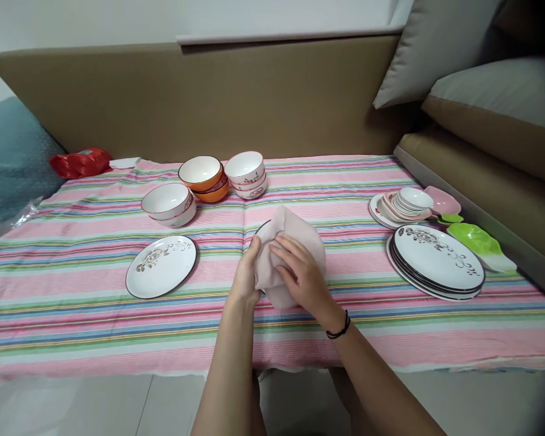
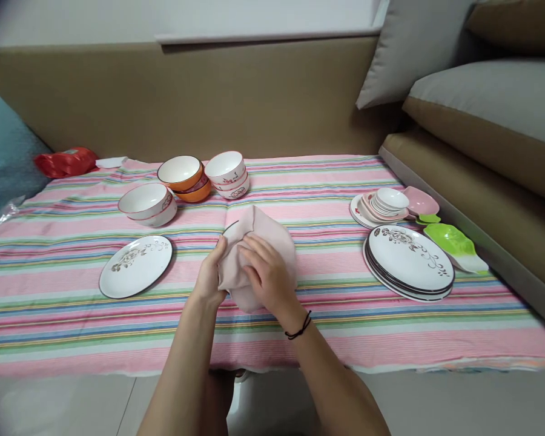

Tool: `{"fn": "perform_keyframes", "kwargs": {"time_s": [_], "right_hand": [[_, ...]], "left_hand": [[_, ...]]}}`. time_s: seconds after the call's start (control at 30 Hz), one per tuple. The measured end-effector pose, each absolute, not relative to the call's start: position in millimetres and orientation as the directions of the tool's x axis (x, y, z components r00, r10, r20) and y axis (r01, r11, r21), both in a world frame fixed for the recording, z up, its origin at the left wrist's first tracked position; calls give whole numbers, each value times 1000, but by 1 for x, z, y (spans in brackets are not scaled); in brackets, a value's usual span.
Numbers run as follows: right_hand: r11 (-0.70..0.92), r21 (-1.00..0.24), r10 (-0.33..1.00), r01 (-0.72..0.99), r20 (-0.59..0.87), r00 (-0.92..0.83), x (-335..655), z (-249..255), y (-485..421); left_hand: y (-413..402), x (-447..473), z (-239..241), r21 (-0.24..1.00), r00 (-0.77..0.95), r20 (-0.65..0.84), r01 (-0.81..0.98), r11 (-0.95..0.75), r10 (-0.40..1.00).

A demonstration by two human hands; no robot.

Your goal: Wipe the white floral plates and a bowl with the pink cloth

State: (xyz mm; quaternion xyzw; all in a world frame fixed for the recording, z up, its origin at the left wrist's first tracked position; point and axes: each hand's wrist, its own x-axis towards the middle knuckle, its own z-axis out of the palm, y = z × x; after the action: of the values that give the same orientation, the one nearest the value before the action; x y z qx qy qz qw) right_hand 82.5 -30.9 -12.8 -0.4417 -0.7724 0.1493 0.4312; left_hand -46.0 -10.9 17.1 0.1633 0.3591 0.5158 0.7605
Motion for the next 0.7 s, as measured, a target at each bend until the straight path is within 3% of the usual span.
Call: {"fn": "perform_keyframes", "kwargs": {"time_s": [0.17,0.37,0.53,0.7], "right_hand": [[478,-415,834,774,490,-253,95,-18,-28],[419,-381,830,824,530,-176,89,-19,-29],[382,-482,822,789,567,-52,93,-10,-25],[260,-721,936,642,350,15,115,-7,-27]], "left_hand": [[-14,-43,16,647,289,-400,-583,491,870],[-15,-43,19,691,291,-424,-507,514,857],[-18,-39,12,728,369,-423,-406,553,828],[-22,-43,6,769,428,-448,-265,583,785]]}}
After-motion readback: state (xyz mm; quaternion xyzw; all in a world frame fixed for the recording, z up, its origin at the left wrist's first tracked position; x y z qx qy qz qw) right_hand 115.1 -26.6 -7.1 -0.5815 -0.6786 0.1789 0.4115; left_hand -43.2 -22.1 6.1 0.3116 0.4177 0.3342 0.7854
